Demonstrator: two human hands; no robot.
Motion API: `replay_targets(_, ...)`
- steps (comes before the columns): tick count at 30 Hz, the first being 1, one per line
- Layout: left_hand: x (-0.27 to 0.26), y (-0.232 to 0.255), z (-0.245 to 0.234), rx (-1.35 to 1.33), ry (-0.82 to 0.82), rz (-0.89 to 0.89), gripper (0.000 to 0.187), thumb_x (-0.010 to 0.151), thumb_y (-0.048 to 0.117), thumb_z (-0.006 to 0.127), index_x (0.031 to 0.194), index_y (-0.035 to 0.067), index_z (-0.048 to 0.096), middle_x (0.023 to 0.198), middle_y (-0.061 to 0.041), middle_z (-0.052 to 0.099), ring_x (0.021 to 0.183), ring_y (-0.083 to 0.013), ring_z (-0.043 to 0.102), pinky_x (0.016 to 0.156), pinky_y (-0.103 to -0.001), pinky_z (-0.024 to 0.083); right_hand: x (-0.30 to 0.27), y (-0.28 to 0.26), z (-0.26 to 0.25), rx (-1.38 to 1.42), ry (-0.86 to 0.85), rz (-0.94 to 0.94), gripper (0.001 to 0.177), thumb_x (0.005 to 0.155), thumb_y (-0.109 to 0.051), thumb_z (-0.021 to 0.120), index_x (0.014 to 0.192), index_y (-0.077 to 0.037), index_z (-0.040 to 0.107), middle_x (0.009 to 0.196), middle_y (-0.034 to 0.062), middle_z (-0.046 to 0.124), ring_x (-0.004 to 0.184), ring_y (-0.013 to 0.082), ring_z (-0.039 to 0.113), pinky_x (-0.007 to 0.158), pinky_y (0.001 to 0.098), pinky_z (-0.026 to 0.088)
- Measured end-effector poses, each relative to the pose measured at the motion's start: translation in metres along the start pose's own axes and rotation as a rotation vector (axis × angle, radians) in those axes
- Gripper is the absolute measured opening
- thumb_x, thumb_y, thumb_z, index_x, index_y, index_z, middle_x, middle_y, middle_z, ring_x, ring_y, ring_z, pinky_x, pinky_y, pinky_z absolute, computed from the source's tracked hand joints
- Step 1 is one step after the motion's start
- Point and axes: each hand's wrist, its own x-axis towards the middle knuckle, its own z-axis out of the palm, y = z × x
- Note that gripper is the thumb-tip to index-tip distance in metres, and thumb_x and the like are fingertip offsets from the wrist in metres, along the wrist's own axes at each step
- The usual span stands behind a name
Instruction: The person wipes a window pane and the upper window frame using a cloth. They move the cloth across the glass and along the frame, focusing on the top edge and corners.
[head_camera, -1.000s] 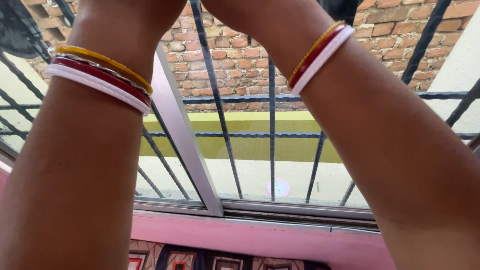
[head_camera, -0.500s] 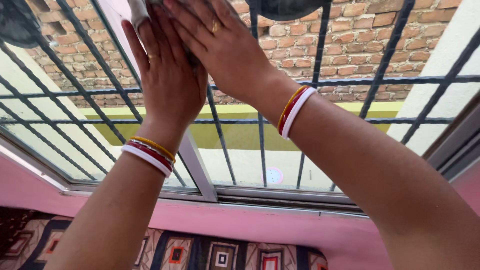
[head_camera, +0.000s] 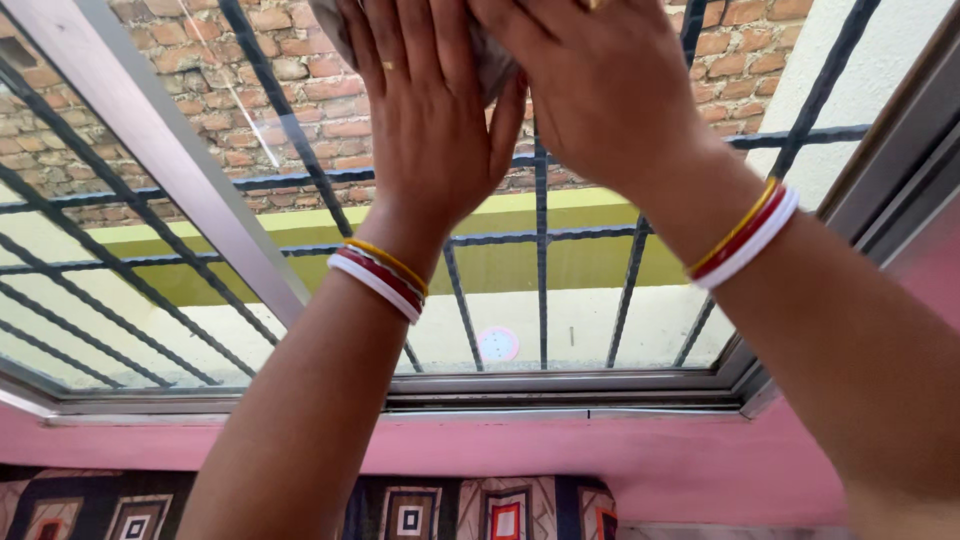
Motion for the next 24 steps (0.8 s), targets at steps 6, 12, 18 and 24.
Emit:
replay_targets(6,-0.056,0.027,0.03,-0.107,-0.005,0.086,0.083,0.111,0.049,0.051,0.16,-0.011,0.021,0.165,-0.034,0.019,0.153,-0.0543,0.024,0.127,-0.066,0.014,-0.081,-0.002,0.056,-0.262,0.017,0.032,0.052,0.115,-0.012,0.051,0.166,-0.011,0.045,0.178,0.0069,0.022,0.164,0.0307,0.006,0.13,0.0577,-0.007)
replay_targets(12,-0.097,0.062,0.034,-0.136,-0.124,0.21,0.076,0.113,0.044,0.05,0.159,-0.011,0.026,0.166,-0.033,0.021,0.156,-0.0507,0.019,0.126,-0.068,0.012,-0.156,-0.007,0.061,-0.438,-0.1,0.002,0.058,0.109,-0.007,0.054,0.164,-0.02,0.048,0.175,0.0006,0.028,0.163,0.0244,0.014,0.133,0.0566,-0.006)
replay_targets(18,-0.015,0.166,0.053,-0.177,-0.028,0.165,0.062,0.115,0.034,0.045,0.163,-0.003,0.032,0.17,-0.022,0.026,0.159,-0.0413,0.022,0.128,-0.063,0.008,-0.185,0.067,-0.014,-0.335,0.0,0.242,0.051,0.114,-0.006,0.051,0.165,-0.012,0.049,0.174,0.0022,0.031,0.162,0.0245,0.018,0.128,0.0606,-0.005)
replay_targets(24,-0.033,0.243,0.083,-0.206,-0.006,0.284,0.065,0.115,0.039,0.047,0.164,-0.001,0.033,0.169,-0.021,0.028,0.157,-0.0394,0.025,0.126,-0.06,0.009,-0.266,0.083,-0.034,-0.179,-0.058,0.344,0.05,0.108,-0.003,0.051,0.157,-0.006,0.053,0.17,0.0104,0.034,0.161,0.0314,0.022,0.131,0.0583,0.006)
